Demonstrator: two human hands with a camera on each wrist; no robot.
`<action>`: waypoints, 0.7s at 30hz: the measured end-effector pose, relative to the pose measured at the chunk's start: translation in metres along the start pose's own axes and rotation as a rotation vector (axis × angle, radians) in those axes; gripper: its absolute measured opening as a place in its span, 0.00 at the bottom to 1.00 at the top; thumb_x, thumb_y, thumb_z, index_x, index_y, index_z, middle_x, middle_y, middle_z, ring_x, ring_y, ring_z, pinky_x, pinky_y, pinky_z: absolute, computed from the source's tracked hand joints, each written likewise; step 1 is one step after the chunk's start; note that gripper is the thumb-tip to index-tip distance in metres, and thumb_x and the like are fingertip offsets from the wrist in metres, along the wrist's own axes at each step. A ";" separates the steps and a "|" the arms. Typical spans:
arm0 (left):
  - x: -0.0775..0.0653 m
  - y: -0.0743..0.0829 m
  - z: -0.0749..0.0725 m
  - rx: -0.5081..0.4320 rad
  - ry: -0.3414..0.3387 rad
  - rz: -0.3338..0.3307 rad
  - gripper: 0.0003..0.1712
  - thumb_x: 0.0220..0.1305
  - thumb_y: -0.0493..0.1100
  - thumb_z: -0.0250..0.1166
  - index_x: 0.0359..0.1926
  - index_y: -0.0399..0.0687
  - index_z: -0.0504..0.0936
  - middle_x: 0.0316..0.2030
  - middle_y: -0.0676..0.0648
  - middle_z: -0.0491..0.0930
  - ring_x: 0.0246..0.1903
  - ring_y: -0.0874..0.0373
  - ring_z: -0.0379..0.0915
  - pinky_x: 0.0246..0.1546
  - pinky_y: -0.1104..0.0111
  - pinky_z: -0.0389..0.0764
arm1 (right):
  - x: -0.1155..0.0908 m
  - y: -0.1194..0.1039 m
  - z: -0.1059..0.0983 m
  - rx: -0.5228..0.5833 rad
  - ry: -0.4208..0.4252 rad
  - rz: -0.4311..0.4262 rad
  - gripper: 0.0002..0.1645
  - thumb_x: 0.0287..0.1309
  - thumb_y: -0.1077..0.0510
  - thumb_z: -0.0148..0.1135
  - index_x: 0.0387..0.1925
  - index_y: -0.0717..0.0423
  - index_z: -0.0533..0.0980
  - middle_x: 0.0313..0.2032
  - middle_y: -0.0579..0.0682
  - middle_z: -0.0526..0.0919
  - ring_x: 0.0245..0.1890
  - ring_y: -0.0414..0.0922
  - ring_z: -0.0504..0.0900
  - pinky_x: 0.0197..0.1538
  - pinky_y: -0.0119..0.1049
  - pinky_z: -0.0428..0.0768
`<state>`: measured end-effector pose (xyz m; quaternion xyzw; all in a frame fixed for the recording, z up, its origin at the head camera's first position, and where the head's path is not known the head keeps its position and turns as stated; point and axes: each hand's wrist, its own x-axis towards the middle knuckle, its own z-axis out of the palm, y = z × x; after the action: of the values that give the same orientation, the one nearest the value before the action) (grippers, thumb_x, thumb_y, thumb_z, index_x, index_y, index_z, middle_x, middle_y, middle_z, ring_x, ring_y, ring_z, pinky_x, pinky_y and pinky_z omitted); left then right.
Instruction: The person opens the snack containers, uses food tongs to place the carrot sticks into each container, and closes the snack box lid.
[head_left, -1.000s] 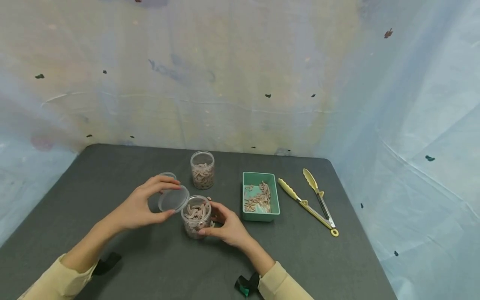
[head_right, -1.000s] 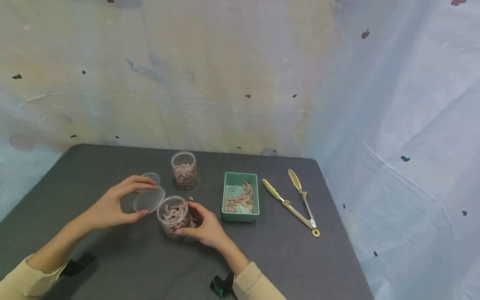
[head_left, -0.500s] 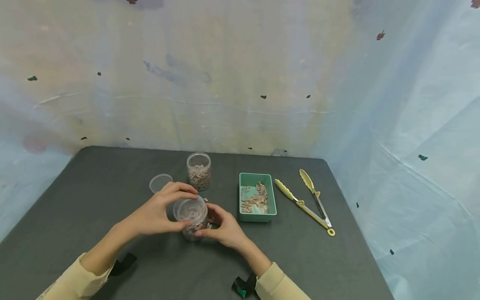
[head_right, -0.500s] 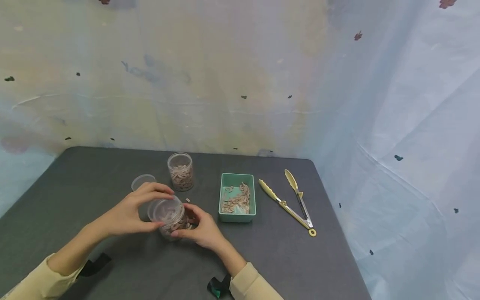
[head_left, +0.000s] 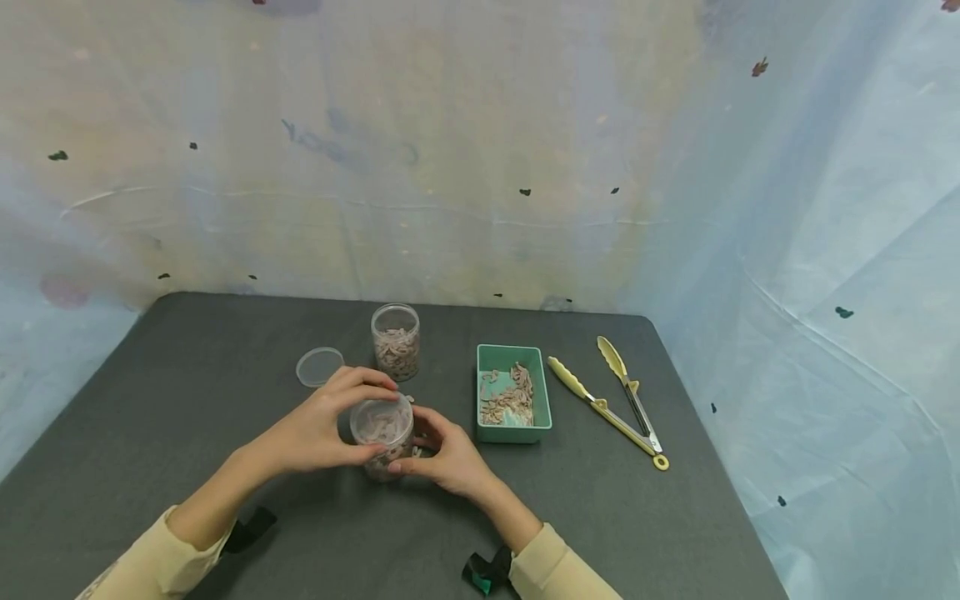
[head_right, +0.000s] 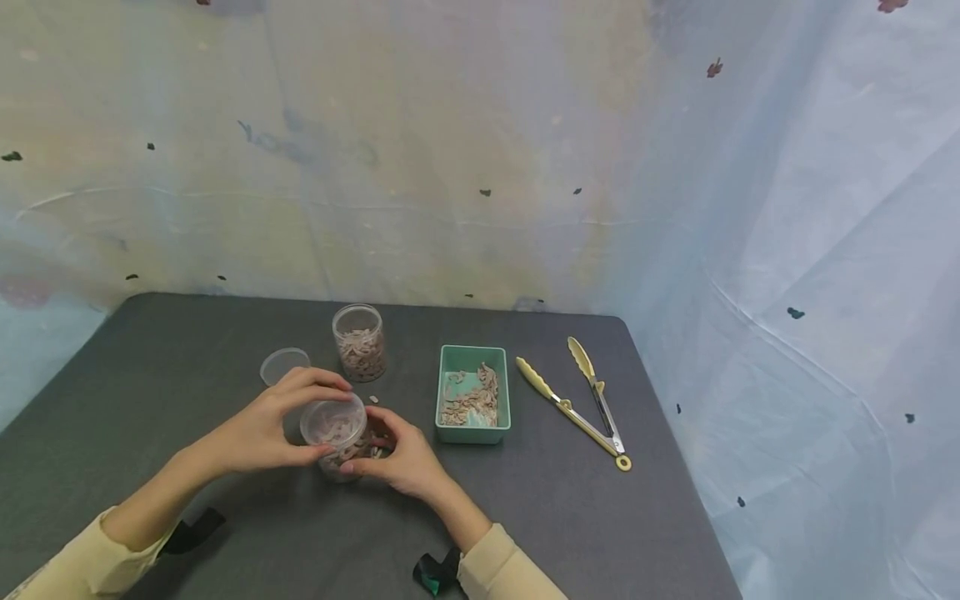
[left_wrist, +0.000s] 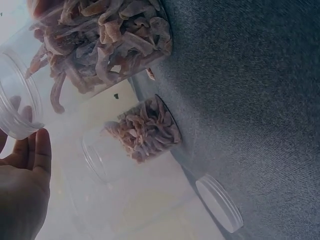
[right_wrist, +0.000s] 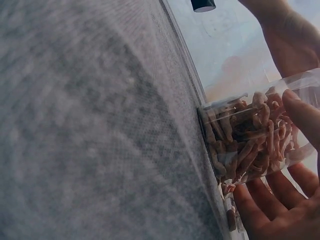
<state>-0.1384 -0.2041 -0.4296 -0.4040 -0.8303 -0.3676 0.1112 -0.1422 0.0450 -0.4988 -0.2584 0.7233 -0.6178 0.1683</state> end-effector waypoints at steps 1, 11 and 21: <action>0.000 0.000 0.000 -0.001 -0.007 -0.005 0.38 0.50 0.37 0.83 0.64 0.52 0.81 0.63 0.50 0.74 0.60 0.56 0.67 0.54 0.58 0.76 | 0.000 0.000 0.000 0.000 -0.001 0.000 0.45 0.61 0.59 0.76 0.76 0.49 0.66 0.70 0.49 0.75 0.68 0.42 0.76 0.66 0.36 0.77; -0.003 0.004 -0.002 -0.154 -0.147 -0.113 0.45 0.55 0.31 0.75 0.73 0.55 0.72 0.73 0.55 0.66 0.72 0.57 0.61 0.59 0.54 0.77 | 0.000 -0.003 0.000 0.022 -0.003 -0.011 0.44 0.60 0.60 0.77 0.75 0.51 0.67 0.68 0.50 0.76 0.68 0.43 0.75 0.66 0.36 0.77; -0.005 0.004 0.000 -0.054 -0.032 -0.181 0.45 0.59 0.46 0.81 0.74 0.59 0.69 0.71 0.51 0.63 0.69 0.53 0.61 0.58 0.48 0.76 | 0.000 -0.003 -0.001 0.024 -0.010 -0.019 0.44 0.61 0.58 0.77 0.76 0.49 0.67 0.68 0.50 0.76 0.67 0.43 0.76 0.66 0.37 0.77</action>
<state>-0.1318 -0.2058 -0.4299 -0.3359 -0.8548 -0.3919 0.0531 -0.1419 0.0457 -0.4955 -0.2662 0.7125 -0.6268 0.1691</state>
